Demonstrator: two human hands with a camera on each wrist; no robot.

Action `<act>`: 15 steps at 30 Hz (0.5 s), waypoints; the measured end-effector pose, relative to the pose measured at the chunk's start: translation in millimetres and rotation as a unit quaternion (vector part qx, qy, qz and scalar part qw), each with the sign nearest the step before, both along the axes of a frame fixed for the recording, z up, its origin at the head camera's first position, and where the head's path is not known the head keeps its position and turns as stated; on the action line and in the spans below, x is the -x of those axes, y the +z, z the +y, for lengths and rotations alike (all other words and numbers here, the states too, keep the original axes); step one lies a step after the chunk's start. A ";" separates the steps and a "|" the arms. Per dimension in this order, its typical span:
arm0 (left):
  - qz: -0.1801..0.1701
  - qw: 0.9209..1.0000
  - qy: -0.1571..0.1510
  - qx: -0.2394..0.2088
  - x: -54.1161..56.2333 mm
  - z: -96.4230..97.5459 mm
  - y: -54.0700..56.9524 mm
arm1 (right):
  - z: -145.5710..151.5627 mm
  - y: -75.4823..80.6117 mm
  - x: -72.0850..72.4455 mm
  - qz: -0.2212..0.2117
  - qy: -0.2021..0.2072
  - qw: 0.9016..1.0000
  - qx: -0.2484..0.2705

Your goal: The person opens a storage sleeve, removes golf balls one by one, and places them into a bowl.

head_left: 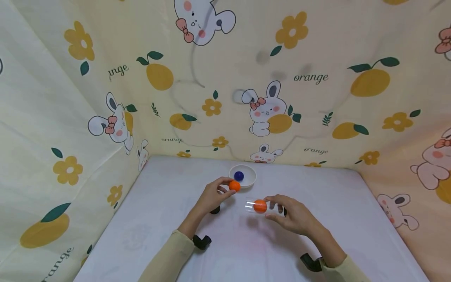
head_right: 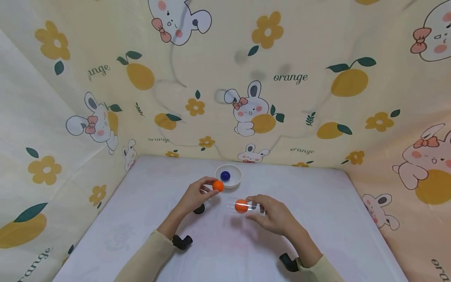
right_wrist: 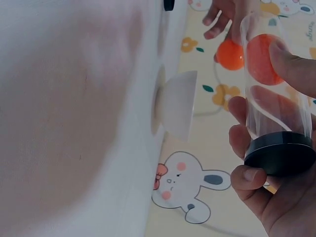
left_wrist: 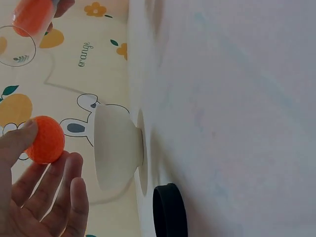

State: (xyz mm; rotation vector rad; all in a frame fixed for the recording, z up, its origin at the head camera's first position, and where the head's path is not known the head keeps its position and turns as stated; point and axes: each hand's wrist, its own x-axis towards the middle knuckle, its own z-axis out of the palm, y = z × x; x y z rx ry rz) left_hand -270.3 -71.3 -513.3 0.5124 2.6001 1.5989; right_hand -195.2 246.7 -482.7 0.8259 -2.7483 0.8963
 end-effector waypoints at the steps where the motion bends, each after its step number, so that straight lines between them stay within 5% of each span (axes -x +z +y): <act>1: -0.001 1.000 0.002 0.002 1.4 0.8 0.3 | 0.1 -0.2 -0.2 -0.001 -0.001 1.000 -0.001; 15: -0.011 0.999 0.027 0.038 24.0 12.8 -1.7 | -0.8 0.7 -0.9 0.008 0.000 1.000 0.000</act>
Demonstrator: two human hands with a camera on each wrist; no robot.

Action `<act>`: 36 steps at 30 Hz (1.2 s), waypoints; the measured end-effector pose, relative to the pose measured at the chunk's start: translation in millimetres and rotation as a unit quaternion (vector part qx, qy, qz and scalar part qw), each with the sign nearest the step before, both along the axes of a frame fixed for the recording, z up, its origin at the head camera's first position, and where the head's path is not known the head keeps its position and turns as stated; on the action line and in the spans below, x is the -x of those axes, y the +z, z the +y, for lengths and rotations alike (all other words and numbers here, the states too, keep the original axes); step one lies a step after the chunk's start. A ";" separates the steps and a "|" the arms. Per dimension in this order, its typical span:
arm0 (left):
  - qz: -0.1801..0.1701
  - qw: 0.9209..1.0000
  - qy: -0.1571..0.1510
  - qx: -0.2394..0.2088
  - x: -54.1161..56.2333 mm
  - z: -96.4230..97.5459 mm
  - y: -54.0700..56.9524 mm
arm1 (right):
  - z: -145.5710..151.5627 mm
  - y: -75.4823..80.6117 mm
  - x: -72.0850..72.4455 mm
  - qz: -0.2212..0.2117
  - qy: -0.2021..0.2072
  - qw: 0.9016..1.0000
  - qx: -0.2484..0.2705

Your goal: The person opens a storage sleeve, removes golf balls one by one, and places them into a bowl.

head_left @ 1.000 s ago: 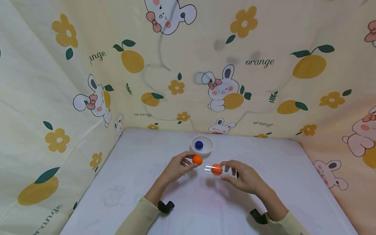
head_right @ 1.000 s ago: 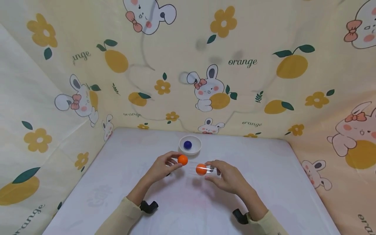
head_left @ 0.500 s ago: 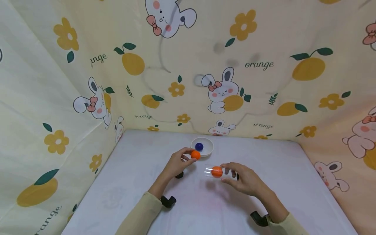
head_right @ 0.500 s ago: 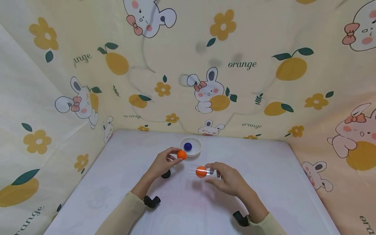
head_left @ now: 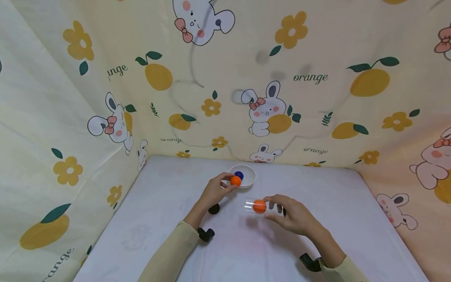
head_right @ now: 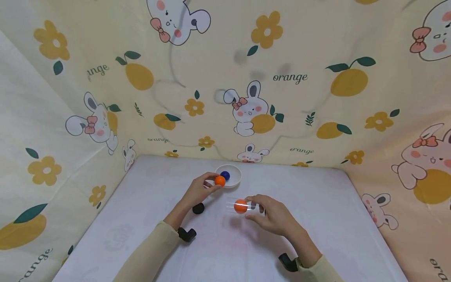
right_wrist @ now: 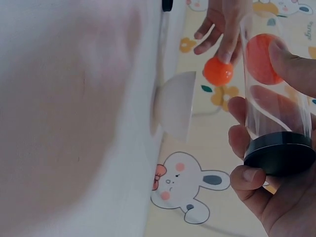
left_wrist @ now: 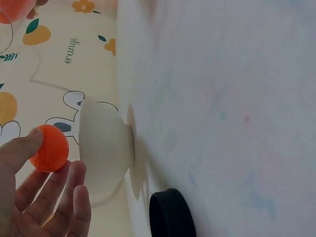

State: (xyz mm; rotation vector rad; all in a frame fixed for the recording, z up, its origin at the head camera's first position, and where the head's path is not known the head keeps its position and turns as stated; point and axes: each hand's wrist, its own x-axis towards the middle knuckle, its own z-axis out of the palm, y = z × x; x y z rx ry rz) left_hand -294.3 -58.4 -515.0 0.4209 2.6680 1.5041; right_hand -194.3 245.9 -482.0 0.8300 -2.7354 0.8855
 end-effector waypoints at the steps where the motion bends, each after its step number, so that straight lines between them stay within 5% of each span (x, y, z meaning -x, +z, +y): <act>1: -0.002 1.000 0.003 0.003 1.1 1.1 0.0 | 0.2 0.2 -0.1 0.001 0.000 1.000 0.001; 11: -0.009 0.999 0.028 0.032 10.6 11.8 1.4 | 0.5 2.5 0.1 0.011 0.005 1.000 0.001; 24: 0.009 0.999 0.015 0.049 14.4 16.8 -1.7 | 2.1 0.0 -2.3 0.001 0.003 1.000 -0.009; 36: -0.002 0.998 -0.001 0.056 -1.2 8.2 11.9 | 3.1 0.0 -2.2 -0.015 -0.002 1.000 -0.019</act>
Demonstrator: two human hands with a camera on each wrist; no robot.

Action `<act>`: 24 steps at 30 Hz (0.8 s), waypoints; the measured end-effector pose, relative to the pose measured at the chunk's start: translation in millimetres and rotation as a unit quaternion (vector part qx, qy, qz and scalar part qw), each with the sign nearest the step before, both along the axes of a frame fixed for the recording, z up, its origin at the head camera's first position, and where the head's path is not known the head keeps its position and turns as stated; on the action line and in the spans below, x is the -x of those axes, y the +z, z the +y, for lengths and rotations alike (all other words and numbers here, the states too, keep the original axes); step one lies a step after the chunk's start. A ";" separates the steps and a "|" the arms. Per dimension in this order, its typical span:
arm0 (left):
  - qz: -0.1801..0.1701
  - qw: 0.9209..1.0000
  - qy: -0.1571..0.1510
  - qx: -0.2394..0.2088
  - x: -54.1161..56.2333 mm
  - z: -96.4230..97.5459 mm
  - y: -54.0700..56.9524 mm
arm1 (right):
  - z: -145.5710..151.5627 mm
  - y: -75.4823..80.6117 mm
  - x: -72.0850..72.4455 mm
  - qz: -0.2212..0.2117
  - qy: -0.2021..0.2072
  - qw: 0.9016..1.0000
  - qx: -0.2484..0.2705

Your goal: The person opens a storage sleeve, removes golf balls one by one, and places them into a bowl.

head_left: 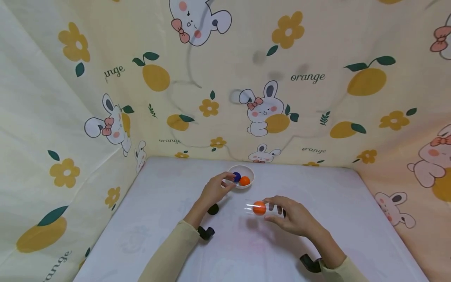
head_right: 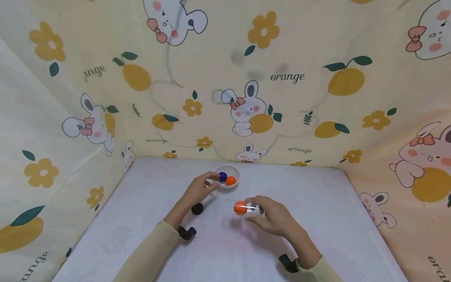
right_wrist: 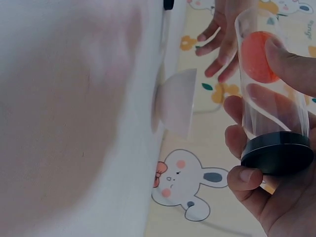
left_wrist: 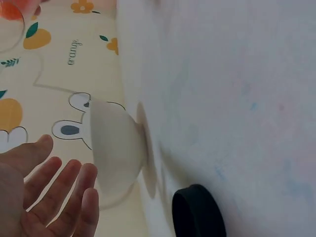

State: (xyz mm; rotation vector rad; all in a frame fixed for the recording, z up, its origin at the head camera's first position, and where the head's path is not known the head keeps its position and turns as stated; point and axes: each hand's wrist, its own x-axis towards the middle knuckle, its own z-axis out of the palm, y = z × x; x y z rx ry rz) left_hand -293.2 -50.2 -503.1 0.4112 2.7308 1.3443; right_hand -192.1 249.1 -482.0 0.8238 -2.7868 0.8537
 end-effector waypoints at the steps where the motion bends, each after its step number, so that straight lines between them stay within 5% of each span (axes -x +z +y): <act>1: 0.003 1.000 -0.005 0.001 -2.2 -1.2 0.9 | -0.4 0.4 0.3 -0.003 -0.001 1.000 -0.001; 10: -0.023 0.999 -0.044 -0.017 -27.1 -11.9 7.4 | -1.5 1.8 1.4 -0.009 -0.011 1.000 -0.004; 24: -0.025 0.982 -0.173 -0.068 -57.6 -18.9 15.2 | -0.2 5.2 1.6 -0.007 -0.023 1.000 -0.009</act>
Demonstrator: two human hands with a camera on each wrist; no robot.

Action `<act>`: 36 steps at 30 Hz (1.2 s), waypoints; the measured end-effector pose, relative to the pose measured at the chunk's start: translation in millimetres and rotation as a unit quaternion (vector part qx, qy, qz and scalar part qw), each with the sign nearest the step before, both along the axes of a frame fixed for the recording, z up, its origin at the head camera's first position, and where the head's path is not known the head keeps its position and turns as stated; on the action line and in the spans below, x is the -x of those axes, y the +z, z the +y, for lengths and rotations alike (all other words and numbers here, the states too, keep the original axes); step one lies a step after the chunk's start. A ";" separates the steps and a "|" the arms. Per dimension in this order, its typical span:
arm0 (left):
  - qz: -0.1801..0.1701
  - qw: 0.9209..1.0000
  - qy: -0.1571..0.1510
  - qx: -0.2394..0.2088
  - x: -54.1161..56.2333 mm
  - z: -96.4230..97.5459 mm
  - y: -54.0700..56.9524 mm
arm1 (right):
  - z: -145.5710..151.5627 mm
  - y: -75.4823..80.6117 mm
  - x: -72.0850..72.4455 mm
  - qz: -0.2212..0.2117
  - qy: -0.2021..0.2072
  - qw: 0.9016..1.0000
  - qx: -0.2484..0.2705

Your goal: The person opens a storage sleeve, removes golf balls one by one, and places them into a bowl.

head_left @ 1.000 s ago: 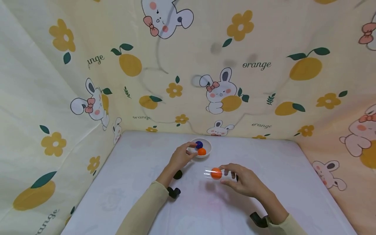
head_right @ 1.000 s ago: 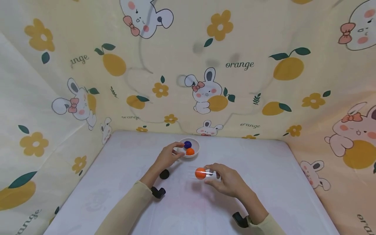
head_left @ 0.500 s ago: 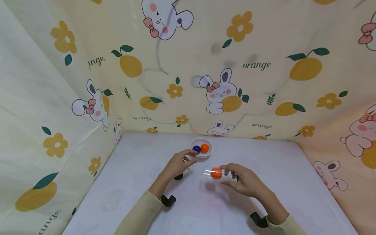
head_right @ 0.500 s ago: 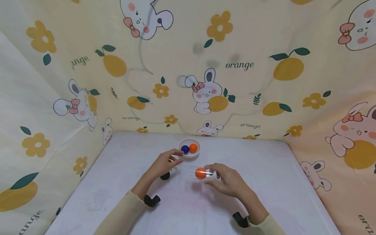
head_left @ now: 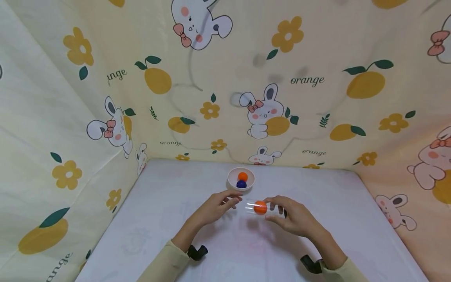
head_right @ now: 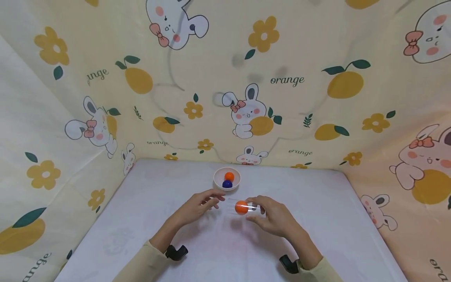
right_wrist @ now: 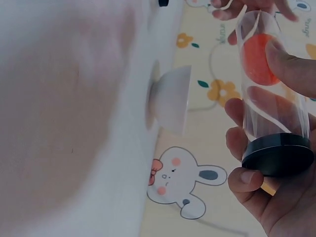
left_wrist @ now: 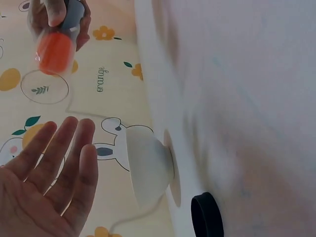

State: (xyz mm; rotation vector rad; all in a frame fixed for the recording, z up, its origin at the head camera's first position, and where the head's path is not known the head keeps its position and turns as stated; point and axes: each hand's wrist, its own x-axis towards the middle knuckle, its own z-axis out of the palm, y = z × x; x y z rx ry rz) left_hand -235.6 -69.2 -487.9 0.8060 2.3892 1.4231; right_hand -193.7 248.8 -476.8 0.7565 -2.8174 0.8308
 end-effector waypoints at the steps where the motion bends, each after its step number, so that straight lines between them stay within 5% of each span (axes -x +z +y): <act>1: 0.003 1.000 -0.005 0.000 -1.4 0.1 0.7 | 0.1 0.4 0.3 0.003 0.000 1.000 0.000; 12: 0.027 0.999 -0.025 -0.003 -10.6 2.5 0.0 | -2.5 1.4 2.5 0.012 0.004 1.000 0.011; 21: 0.022 1.000 0.020 -0.006 -15.9 8.8 -8.2 | -1.4 -2.1 -1.9 0.006 -0.001 1.000 0.003; 36: 0.027 0.999 0.027 -0.002 -11.2 16.8 -7.8 | -4.0 2.4 -0.5 0.026 0.008 1.000 0.002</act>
